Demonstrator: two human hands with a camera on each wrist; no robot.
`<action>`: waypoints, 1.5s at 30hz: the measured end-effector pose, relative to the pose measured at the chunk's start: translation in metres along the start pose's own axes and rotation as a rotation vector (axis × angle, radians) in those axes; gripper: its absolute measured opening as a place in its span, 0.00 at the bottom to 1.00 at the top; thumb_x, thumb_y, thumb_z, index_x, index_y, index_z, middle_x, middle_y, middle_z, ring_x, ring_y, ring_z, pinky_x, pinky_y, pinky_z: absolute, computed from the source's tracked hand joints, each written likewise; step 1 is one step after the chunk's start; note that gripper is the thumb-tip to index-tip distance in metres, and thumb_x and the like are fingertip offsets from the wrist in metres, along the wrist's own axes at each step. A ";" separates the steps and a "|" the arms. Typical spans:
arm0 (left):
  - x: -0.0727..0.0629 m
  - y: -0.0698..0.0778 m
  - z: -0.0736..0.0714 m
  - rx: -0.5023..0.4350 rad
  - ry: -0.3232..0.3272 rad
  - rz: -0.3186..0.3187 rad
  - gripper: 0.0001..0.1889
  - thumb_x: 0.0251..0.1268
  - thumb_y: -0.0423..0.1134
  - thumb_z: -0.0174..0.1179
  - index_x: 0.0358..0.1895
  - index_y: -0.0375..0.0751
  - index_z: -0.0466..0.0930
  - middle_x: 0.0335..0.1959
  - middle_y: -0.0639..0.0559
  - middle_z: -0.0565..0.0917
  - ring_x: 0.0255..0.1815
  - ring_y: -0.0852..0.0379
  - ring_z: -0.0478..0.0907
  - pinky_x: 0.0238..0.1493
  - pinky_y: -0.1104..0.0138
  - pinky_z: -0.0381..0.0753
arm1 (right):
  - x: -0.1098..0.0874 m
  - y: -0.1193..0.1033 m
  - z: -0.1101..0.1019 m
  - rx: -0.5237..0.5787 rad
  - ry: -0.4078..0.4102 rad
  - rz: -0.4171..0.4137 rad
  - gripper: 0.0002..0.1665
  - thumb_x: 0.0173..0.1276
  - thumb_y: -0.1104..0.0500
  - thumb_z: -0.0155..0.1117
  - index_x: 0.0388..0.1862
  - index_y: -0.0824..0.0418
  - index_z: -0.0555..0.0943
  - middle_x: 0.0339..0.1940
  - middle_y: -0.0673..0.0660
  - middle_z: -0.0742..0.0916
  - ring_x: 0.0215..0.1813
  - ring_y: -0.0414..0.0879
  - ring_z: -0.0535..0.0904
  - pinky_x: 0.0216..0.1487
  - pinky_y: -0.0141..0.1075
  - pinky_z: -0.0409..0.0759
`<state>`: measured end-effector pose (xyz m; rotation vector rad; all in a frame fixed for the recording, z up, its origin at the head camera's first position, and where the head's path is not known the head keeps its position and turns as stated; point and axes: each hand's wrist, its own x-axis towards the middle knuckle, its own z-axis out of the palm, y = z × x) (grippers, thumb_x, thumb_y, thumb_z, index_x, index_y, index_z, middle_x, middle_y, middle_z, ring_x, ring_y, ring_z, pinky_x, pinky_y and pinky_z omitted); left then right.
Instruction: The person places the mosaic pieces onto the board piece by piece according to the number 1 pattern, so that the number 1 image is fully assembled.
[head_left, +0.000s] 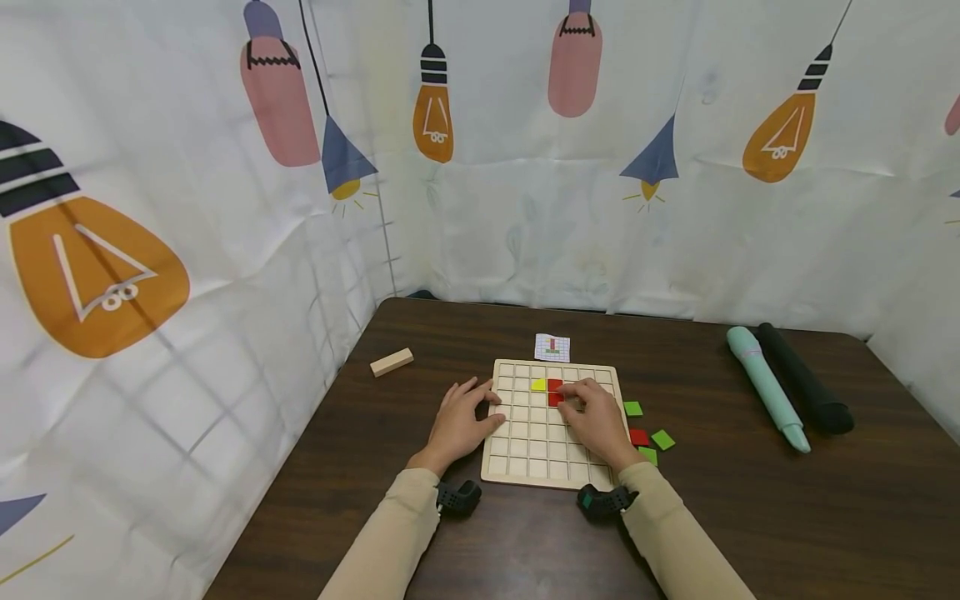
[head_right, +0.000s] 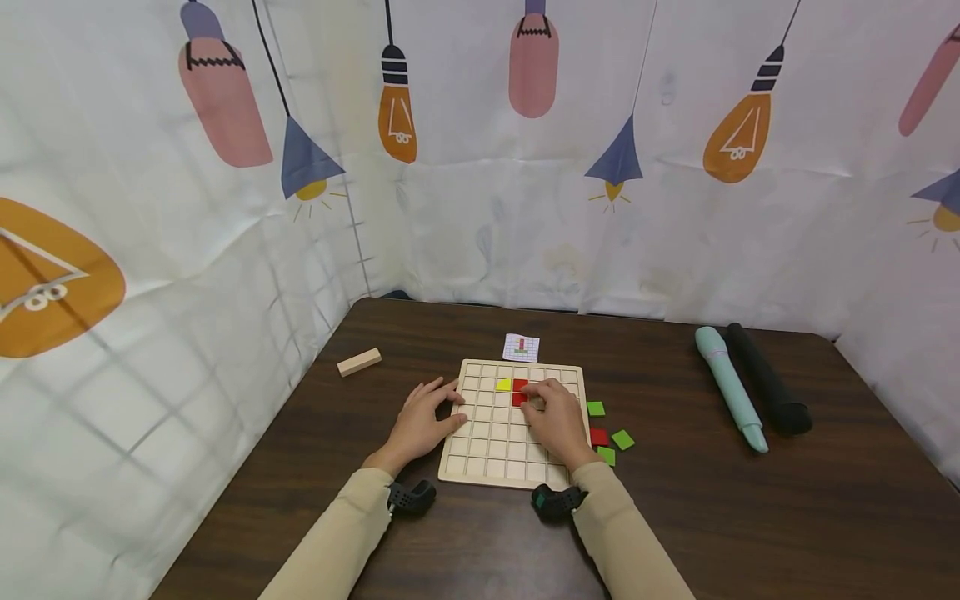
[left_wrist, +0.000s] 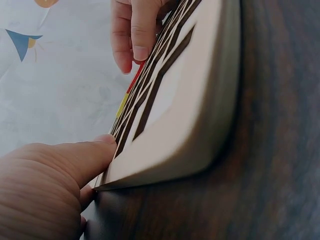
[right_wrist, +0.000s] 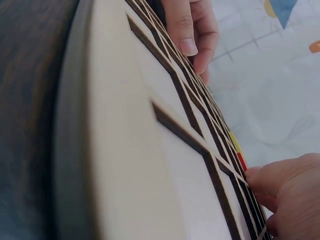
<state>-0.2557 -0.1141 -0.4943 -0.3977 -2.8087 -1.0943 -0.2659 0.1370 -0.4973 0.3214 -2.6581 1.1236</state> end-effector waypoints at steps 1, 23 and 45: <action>0.000 0.000 0.000 0.001 0.001 0.003 0.11 0.63 0.46 0.66 0.47 0.52 0.83 0.72 0.50 0.69 0.76 0.47 0.56 0.76 0.45 0.46 | 0.000 0.000 0.000 0.005 0.000 0.004 0.13 0.65 0.60 0.67 0.49 0.55 0.86 0.44 0.51 0.83 0.42 0.47 0.77 0.45 0.42 0.79; 0.001 0.000 -0.002 0.007 0.007 0.000 0.12 0.61 0.47 0.68 0.45 0.51 0.82 0.71 0.51 0.70 0.76 0.49 0.57 0.78 0.50 0.45 | -0.025 0.009 -0.052 0.032 0.110 -0.103 0.12 0.66 0.65 0.66 0.48 0.61 0.85 0.45 0.56 0.85 0.44 0.51 0.79 0.45 0.49 0.82; 0.001 0.000 -0.001 -0.005 -0.005 0.011 0.11 0.63 0.47 0.66 0.46 0.51 0.82 0.71 0.50 0.70 0.76 0.49 0.56 0.77 0.49 0.44 | -0.062 0.063 -0.105 -0.136 0.077 0.031 0.16 0.67 0.55 0.68 0.52 0.58 0.84 0.47 0.58 0.86 0.48 0.55 0.81 0.46 0.50 0.82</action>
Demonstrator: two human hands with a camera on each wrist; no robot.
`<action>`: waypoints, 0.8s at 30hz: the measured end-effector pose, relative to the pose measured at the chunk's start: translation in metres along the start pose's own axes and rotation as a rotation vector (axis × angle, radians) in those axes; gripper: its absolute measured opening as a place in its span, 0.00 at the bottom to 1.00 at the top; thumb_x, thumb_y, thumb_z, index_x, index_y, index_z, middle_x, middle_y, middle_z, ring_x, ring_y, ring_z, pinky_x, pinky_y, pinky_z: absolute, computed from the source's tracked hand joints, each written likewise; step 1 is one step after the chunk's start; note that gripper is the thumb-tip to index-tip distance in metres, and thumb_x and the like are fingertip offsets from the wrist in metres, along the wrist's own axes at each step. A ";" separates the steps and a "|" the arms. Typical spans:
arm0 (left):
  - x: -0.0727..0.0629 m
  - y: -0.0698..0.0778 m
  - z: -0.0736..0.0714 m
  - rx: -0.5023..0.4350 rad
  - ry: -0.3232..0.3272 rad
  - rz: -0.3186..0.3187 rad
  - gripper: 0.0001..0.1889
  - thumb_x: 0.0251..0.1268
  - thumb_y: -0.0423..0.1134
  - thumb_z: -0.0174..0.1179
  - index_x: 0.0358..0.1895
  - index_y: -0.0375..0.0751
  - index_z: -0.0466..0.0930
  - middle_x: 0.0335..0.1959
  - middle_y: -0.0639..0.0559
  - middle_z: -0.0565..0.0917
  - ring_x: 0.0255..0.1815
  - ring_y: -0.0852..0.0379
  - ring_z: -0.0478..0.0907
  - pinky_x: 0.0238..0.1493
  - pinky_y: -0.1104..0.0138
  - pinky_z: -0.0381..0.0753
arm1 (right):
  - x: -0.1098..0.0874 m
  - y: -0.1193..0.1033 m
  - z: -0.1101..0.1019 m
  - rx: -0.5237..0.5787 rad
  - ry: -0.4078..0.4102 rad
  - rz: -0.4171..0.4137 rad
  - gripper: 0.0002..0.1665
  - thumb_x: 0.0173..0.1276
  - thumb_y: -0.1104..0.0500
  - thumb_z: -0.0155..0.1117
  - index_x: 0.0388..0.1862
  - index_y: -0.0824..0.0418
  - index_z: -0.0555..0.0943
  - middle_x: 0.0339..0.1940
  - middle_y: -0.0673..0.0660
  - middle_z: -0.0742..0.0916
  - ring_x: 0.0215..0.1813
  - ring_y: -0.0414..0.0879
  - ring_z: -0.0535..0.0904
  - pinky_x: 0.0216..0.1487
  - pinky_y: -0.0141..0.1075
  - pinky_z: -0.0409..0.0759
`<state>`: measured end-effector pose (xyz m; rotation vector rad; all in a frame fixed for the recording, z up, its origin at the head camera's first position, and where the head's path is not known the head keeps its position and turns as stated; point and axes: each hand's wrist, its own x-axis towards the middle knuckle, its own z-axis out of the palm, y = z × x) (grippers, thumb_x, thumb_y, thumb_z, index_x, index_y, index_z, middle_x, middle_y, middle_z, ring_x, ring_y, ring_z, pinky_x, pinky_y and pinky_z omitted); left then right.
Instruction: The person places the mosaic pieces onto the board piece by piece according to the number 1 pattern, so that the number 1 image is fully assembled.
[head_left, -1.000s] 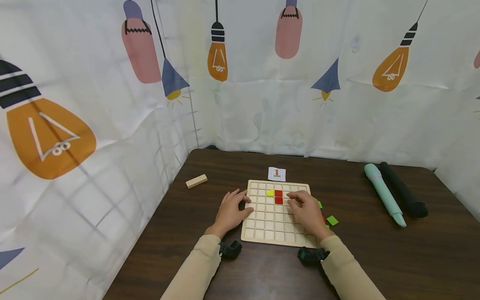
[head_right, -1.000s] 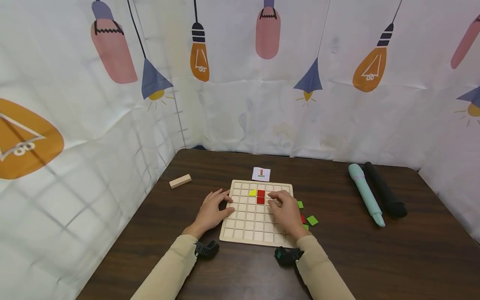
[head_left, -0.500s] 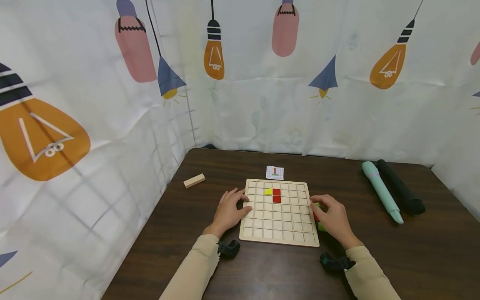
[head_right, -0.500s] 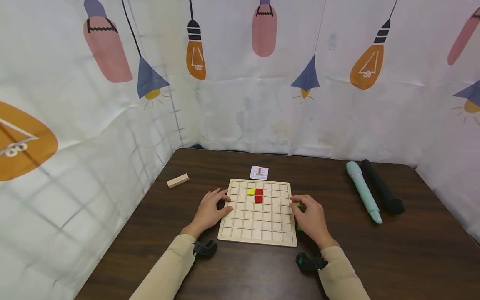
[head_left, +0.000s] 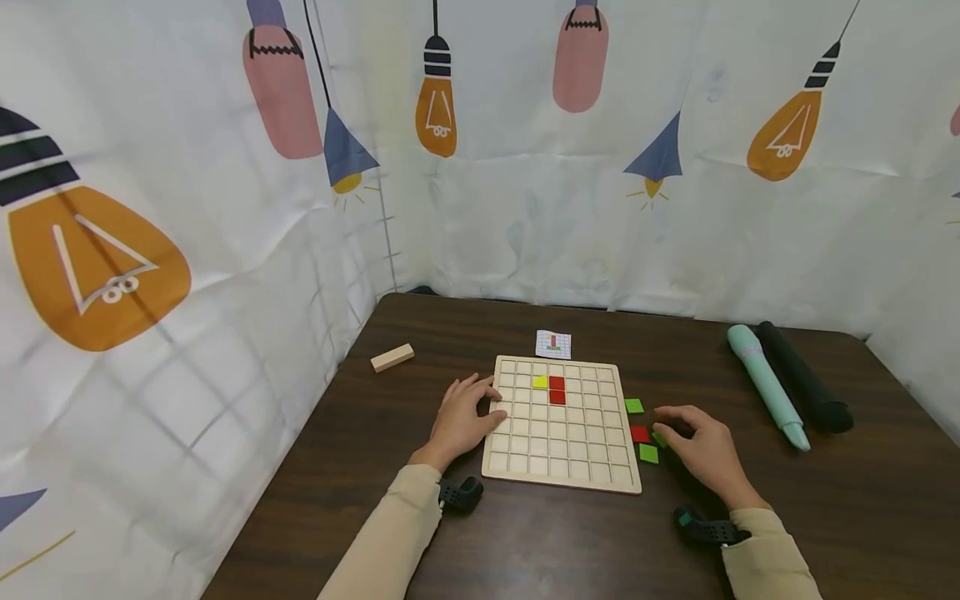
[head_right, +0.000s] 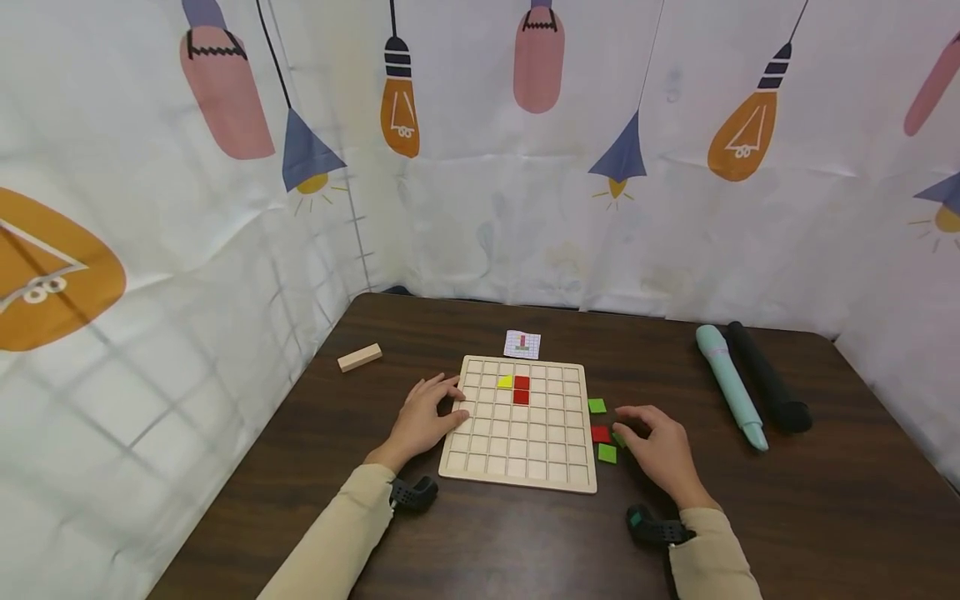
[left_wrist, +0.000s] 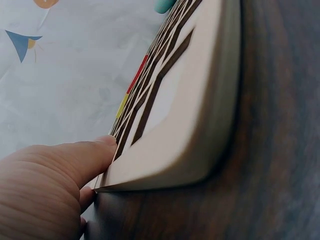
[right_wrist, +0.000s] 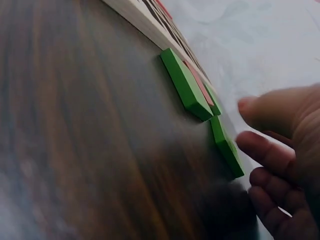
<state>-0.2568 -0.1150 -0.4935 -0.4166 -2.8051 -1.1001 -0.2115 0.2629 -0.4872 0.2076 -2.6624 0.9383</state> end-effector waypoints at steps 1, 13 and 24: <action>0.000 0.000 0.000 0.002 -0.002 -0.001 0.11 0.63 0.47 0.66 0.46 0.51 0.82 0.71 0.50 0.70 0.76 0.49 0.56 0.78 0.50 0.44 | 0.000 0.000 0.000 0.005 -0.023 0.002 0.17 0.67 0.54 0.68 0.52 0.58 0.84 0.48 0.58 0.85 0.49 0.56 0.80 0.48 0.53 0.81; 0.002 -0.002 0.000 0.016 0.006 0.022 0.11 0.63 0.48 0.66 0.45 0.51 0.82 0.70 0.50 0.71 0.76 0.48 0.57 0.78 0.50 0.44 | 0.003 -0.002 0.002 0.008 -0.127 -0.006 0.16 0.65 0.51 0.70 0.49 0.57 0.86 0.47 0.56 0.84 0.53 0.57 0.77 0.51 0.58 0.77; 0.002 0.000 0.001 0.032 0.008 0.006 0.11 0.63 0.47 0.66 0.45 0.50 0.82 0.70 0.50 0.71 0.76 0.48 0.58 0.78 0.50 0.44 | 0.005 0.003 0.008 -0.032 -0.080 -0.036 0.12 0.64 0.57 0.71 0.46 0.59 0.87 0.43 0.56 0.84 0.47 0.56 0.79 0.48 0.56 0.79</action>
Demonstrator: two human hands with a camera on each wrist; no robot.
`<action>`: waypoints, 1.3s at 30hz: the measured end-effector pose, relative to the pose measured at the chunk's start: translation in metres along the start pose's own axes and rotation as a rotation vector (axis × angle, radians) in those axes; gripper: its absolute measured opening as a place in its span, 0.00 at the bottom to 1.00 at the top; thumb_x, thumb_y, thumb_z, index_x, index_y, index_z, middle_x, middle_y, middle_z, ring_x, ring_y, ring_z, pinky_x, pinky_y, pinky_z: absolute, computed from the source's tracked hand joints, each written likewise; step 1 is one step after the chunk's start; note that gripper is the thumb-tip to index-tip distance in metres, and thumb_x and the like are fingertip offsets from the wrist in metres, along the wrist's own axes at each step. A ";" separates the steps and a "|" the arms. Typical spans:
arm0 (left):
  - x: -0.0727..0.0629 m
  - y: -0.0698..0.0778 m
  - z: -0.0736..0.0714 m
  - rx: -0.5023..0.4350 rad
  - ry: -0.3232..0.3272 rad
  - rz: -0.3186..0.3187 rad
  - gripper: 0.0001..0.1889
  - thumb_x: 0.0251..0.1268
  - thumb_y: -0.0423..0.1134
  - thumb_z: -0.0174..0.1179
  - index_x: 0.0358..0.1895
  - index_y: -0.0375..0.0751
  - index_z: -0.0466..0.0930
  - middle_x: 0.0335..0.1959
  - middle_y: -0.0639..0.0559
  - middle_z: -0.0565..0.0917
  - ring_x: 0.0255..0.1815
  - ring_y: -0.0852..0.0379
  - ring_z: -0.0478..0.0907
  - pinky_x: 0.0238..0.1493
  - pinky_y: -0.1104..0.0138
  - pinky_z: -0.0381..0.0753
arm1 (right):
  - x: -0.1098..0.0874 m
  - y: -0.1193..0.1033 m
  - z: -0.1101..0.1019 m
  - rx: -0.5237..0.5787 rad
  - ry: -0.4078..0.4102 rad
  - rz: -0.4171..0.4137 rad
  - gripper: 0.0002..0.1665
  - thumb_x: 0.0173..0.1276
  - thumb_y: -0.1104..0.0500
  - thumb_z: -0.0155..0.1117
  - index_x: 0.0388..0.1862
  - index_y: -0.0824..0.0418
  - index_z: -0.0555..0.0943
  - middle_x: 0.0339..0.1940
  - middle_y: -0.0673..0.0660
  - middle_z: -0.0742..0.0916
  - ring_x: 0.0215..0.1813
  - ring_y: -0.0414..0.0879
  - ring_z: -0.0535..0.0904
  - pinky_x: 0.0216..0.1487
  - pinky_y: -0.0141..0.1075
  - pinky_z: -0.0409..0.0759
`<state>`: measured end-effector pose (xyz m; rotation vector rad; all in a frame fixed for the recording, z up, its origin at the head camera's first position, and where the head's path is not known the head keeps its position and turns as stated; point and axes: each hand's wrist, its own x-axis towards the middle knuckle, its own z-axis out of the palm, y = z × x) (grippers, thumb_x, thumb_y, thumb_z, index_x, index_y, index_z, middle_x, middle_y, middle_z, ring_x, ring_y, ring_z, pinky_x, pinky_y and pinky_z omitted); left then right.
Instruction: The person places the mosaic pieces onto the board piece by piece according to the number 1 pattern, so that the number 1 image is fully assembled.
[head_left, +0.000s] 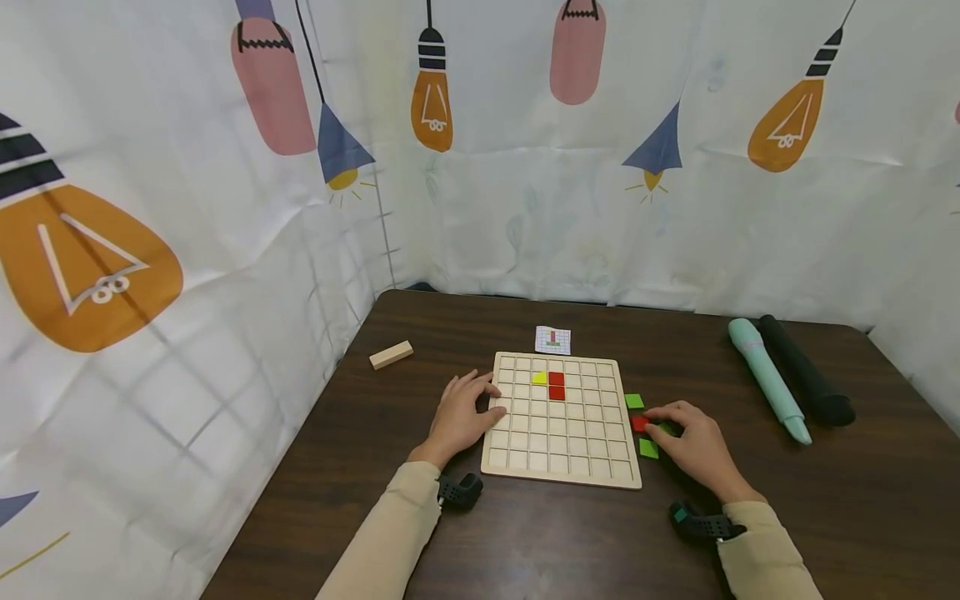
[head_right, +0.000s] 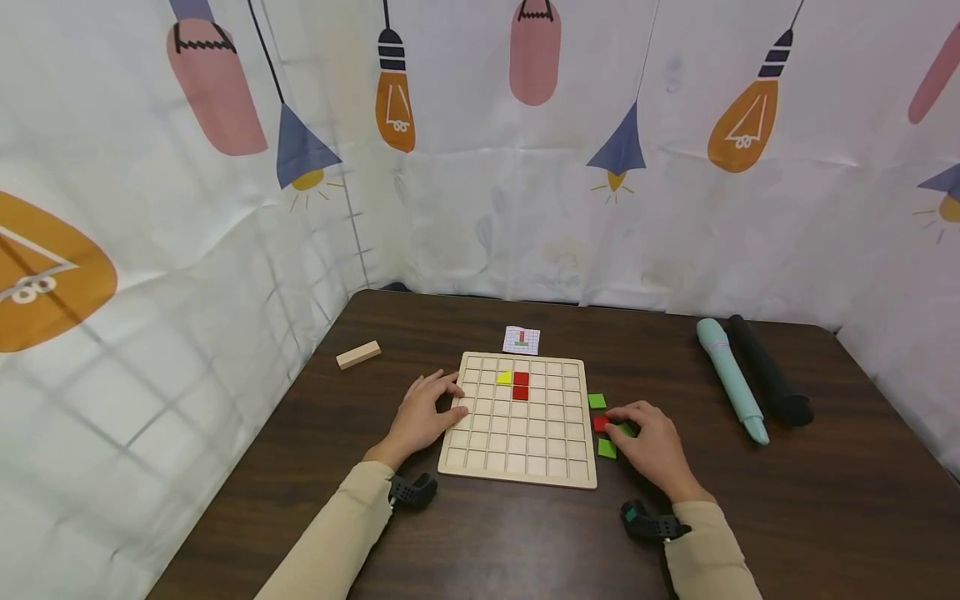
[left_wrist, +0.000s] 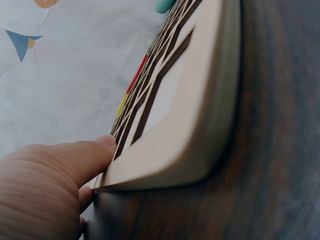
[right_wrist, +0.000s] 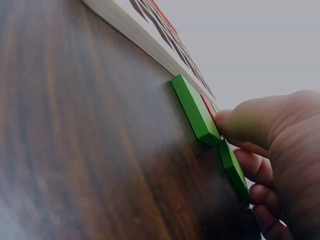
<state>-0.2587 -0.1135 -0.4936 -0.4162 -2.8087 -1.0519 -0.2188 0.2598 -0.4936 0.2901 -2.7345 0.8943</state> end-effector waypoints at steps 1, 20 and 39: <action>0.000 0.000 0.000 -0.002 -0.001 -0.001 0.11 0.63 0.47 0.66 0.45 0.50 0.82 0.70 0.50 0.71 0.76 0.48 0.57 0.78 0.50 0.44 | 0.000 0.000 0.000 0.000 0.002 0.000 0.13 0.64 0.57 0.71 0.46 0.59 0.87 0.43 0.56 0.84 0.47 0.56 0.79 0.48 0.56 0.79; -0.001 0.000 0.000 -0.027 -0.004 0.008 0.11 0.63 0.47 0.66 0.46 0.50 0.82 0.70 0.49 0.70 0.76 0.48 0.57 0.78 0.49 0.43 | 0.002 0.001 0.005 -0.076 0.040 -0.021 0.18 0.60 0.57 0.73 0.48 0.63 0.85 0.37 0.55 0.83 0.39 0.50 0.77 0.40 0.48 0.77; -0.001 0.000 -0.001 -0.019 -0.003 -0.008 0.11 0.63 0.47 0.66 0.45 0.51 0.82 0.71 0.50 0.70 0.76 0.49 0.57 0.77 0.49 0.44 | 0.001 -0.002 0.005 0.039 0.152 0.065 0.17 0.66 0.59 0.68 0.50 0.65 0.82 0.47 0.64 0.85 0.47 0.59 0.81 0.48 0.57 0.79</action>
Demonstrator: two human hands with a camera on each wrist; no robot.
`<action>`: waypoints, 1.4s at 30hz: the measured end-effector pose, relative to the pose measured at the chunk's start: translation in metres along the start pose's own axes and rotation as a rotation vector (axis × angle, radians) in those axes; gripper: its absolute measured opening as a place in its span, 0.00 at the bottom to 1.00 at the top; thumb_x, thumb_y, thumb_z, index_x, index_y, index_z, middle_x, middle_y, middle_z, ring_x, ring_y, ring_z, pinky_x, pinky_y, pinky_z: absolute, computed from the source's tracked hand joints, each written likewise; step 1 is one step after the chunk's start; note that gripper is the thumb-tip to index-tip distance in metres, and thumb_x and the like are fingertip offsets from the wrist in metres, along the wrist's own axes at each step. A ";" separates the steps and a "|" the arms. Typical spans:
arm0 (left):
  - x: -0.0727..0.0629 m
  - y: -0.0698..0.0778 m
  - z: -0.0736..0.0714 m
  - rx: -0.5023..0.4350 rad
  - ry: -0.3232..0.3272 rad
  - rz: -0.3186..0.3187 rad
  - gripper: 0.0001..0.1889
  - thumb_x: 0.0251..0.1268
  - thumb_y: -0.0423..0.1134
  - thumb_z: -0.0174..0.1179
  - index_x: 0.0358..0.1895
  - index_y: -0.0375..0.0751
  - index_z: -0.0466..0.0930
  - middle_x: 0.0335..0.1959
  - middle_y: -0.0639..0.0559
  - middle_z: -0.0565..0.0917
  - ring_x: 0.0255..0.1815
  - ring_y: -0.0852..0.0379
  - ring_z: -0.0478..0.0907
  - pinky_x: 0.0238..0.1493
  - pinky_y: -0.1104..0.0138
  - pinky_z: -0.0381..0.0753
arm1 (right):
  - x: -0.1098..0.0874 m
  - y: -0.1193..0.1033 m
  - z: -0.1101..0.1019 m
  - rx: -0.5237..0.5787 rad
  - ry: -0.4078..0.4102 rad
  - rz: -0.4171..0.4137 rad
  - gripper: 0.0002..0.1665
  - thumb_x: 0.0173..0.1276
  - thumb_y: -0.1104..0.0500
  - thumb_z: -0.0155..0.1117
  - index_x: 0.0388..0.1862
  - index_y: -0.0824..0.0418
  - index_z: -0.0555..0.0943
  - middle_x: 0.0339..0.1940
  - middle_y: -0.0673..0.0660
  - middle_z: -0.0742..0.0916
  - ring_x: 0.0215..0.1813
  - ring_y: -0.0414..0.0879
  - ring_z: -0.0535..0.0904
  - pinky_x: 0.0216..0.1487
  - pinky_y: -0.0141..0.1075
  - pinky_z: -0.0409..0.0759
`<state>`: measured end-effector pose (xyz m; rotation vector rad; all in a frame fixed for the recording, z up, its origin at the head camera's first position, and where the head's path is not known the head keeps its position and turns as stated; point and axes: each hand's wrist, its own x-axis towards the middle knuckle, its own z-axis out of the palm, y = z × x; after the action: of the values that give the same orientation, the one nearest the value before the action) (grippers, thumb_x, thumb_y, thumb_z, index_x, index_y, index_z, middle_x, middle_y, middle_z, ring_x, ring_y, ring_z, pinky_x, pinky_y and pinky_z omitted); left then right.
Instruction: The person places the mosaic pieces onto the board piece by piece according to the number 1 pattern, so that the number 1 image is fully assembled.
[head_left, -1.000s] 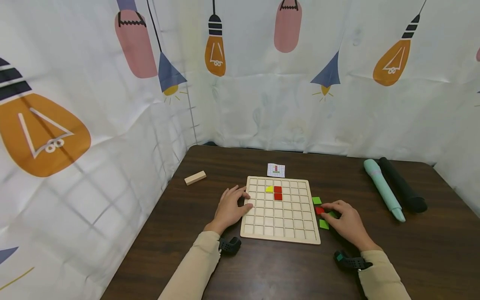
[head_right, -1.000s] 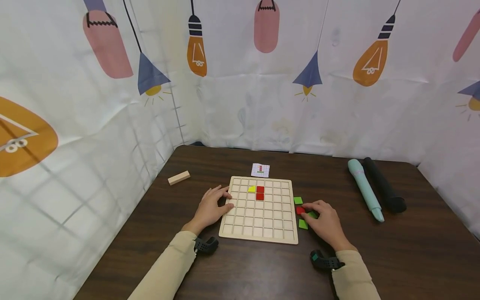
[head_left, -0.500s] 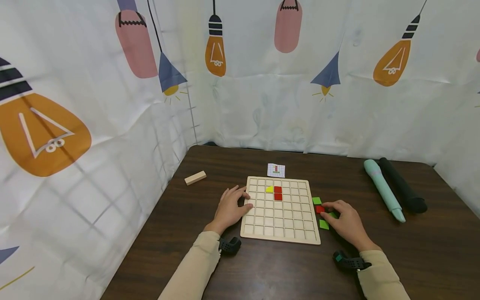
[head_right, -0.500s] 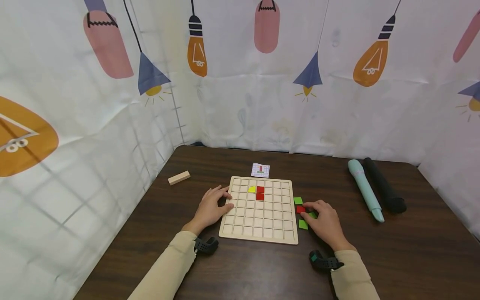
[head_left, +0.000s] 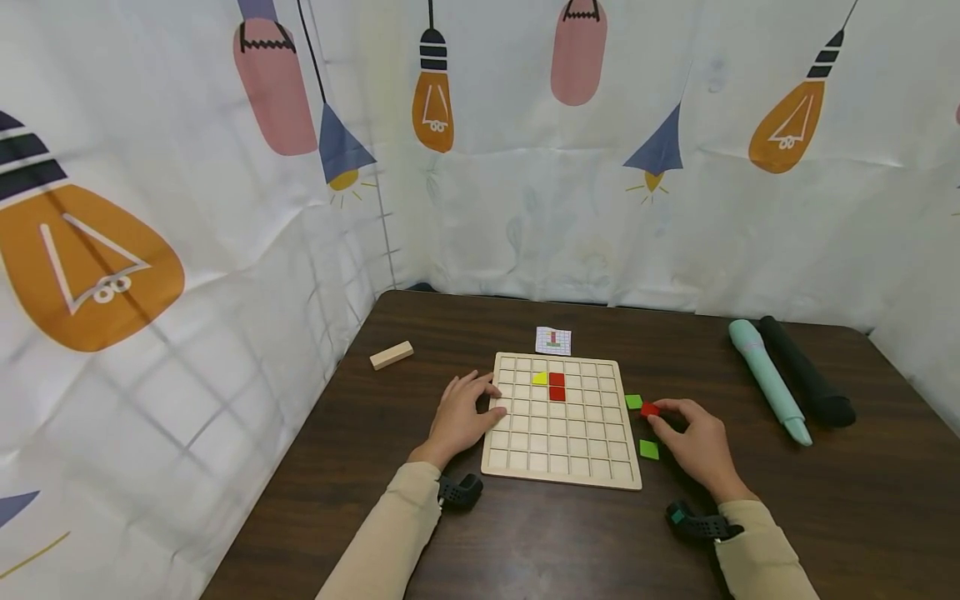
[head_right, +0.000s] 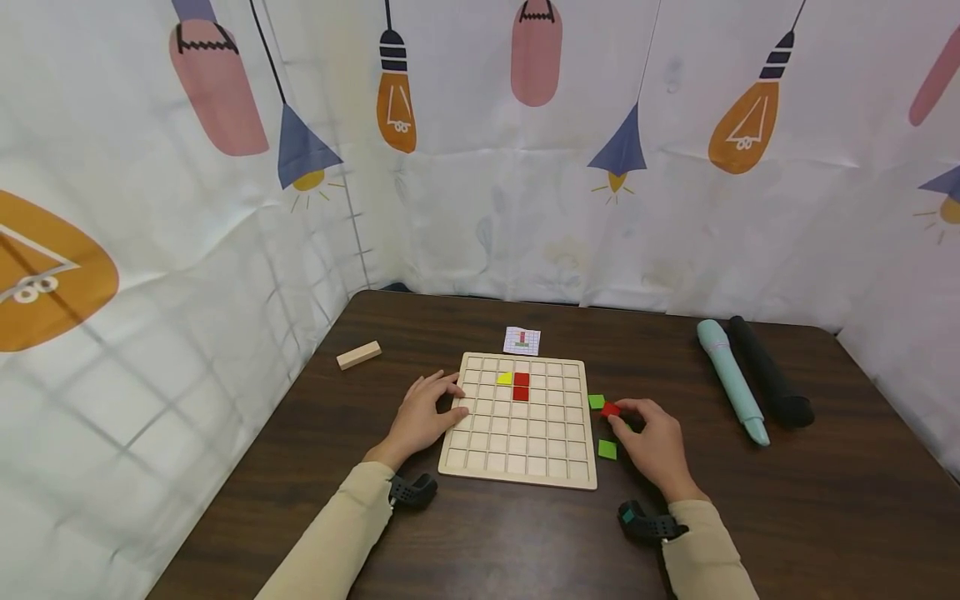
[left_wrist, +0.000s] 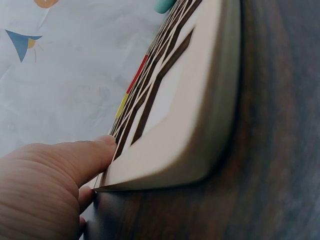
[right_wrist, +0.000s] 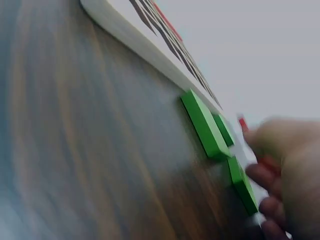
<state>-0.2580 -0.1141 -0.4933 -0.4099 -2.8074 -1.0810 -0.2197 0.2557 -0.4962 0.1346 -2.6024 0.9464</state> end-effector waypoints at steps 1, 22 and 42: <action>0.000 0.000 0.000 -0.002 0.000 -0.002 0.11 0.63 0.47 0.66 0.46 0.51 0.82 0.71 0.51 0.70 0.76 0.49 0.57 0.77 0.49 0.44 | 0.000 0.000 0.000 -0.006 0.009 0.002 0.17 0.65 0.59 0.68 0.50 0.65 0.82 0.47 0.65 0.85 0.47 0.60 0.81 0.47 0.57 0.80; 0.000 -0.001 0.000 0.002 -0.008 -0.023 0.10 0.63 0.48 0.66 0.45 0.54 0.81 0.71 0.53 0.70 0.76 0.50 0.55 0.77 0.48 0.45 | -0.002 -0.014 0.009 0.031 0.021 -0.064 0.18 0.65 0.57 0.70 0.52 0.63 0.83 0.48 0.62 0.85 0.48 0.58 0.82 0.46 0.56 0.81; 0.000 0.002 -0.002 -0.025 0.002 -0.010 0.09 0.62 0.46 0.67 0.44 0.52 0.82 0.70 0.50 0.71 0.76 0.48 0.57 0.77 0.46 0.44 | -0.001 -0.055 0.041 0.091 -0.052 -0.141 0.16 0.63 0.57 0.72 0.50 0.58 0.85 0.47 0.55 0.86 0.43 0.49 0.81 0.41 0.45 0.81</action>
<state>-0.2569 -0.1138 -0.4908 -0.3969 -2.7995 -1.1194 -0.2194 0.1874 -0.4924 0.3662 -2.5578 1.0224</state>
